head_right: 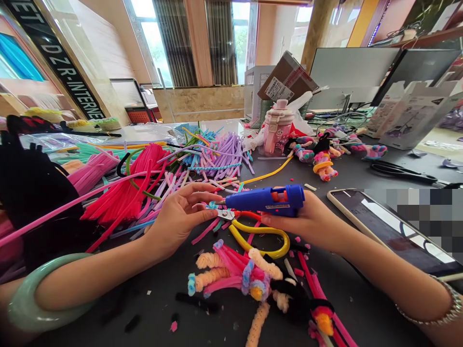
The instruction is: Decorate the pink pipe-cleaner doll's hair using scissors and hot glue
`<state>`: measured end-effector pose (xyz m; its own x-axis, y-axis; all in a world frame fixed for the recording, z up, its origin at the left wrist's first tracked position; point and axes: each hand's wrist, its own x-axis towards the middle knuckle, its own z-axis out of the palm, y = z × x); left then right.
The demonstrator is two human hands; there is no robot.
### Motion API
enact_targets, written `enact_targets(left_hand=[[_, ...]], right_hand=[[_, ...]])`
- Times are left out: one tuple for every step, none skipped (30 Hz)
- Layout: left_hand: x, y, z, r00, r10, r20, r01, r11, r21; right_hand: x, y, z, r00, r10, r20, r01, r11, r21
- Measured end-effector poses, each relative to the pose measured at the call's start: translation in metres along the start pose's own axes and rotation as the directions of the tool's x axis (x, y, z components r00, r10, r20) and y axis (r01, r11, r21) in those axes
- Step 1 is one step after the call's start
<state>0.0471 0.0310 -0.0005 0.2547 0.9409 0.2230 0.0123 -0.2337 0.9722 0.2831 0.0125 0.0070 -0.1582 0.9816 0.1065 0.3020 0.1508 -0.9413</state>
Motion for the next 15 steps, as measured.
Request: enact_targets(left_hand=[[-0.0002, -0.0003, 0.0, 1.0, 0.0, -0.001, 0.0, 1.0, 0.003], [-0.0003, -0.0005, 0.0, 1.0, -0.001, -0.001, 0.001, 1.0, 0.004], [-0.0004, -0.0007, 0.0, 1.0, -0.001, -0.002, 0.001, 1.0, 0.005], [-0.0004, -0.0006, 0.0001, 1.0, -0.002, 0.0, 0.002, 1.0, 0.006], [-0.0004, -0.0005, 0.0003, 1.0, -0.001, 0.0, 0.001, 1.0, 0.009], [-0.0003, -0.0002, 0.0004, 1.0, 0.001, -0.001, -0.001, 1.0, 0.012], [-0.0003, 0.0001, 0.0006, 1.0, 0.003, -0.001, -0.003, 1.0, 0.015], [-0.0002, 0.0003, 0.0008, 1.0, 0.006, 0.0, -0.006, 1.0, 0.017], [-0.0001, 0.0006, 0.0008, 1.0, 0.009, 0.002, -0.009, 1.0, 0.017], [-0.0001, 0.0007, 0.0009, 1.0, 0.013, 0.003, -0.013, 1.0, 0.016], [0.0, 0.0006, 0.0008, 1.0, 0.015, 0.005, -0.015, 1.0, 0.014], [-0.0001, 0.0005, 0.0007, 1.0, 0.016, 0.008, -0.016, 1.0, 0.013], [-0.0001, 0.0003, 0.0006, 1.0, 0.015, 0.009, -0.016, 1.0, 0.013], [-0.0003, 0.0, 0.0005, 1.0, 0.014, 0.008, -0.014, 1.0, 0.012], [-0.0004, -0.0003, 0.0005, 1.0, 0.012, 0.008, -0.012, 1.0, 0.011]], right_hand=[[0.0003, -0.0005, 0.0, 1.0, -0.01, 0.011, 0.011, 1.0, -0.014], [0.0005, -0.0014, 0.0001, 1.0, -0.019, 0.021, 0.02, 0.999, -0.034], [0.0006, -0.0026, 0.0003, 0.999, -0.023, 0.027, 0.025, 0.998, -0.061], [0.0006, -0.0039, 0.0005, 0.999, -0.025, 0.03, 0.028, 0.995, -0.091], [0.0003, -0.0052, 0.0007, 0.999, -0.029, 0.032, 0.033, 0.992, -0.122], [-0.0001, -0.0063, 0.0009, 0.999, -0.034, 0.034, 0.038, 0.988, -0.148], [-0.0006, -0.0071, 0.0009, 0.999, -0.038, 0.034, 0.043, 0.985, -0.17], [-0.001, -0.0074, 0.0008, 0.998, -0.043, 0.034, 0.049, 0.982, -0.185], [-0.0014, -0.0074, 0.0007, 0.998, -0.047, 0.033, 0.052, 0.98, -0.194], [-0.0017, -0.0071, 0.0006, 0.998, -0.05, 0.029, 0.055, 0.979, -0.199], [-0.0017, -0.0067, 0.0005, 0.998, -0.052, 0.025, 0.056, 0.978, -0.2], [-0.0015, -0.0063, 0.0006, 0.998, -0.056, 0.025, 0.06, 0.977, -0.203], [-0.0012, -0.0062, 0.0007, 0.997, -0.069, 0.022, 0.072, 0.974, -0.214], [-0.0008, -0.0063, 0.001, 0.996, -0.09, 0.008, 0.089, 0.966, -0.243], [-0.0003, -0.0067, 0.0014, 0.993, -0.118, -0.018, 0.108, 0.952, -0.286]])
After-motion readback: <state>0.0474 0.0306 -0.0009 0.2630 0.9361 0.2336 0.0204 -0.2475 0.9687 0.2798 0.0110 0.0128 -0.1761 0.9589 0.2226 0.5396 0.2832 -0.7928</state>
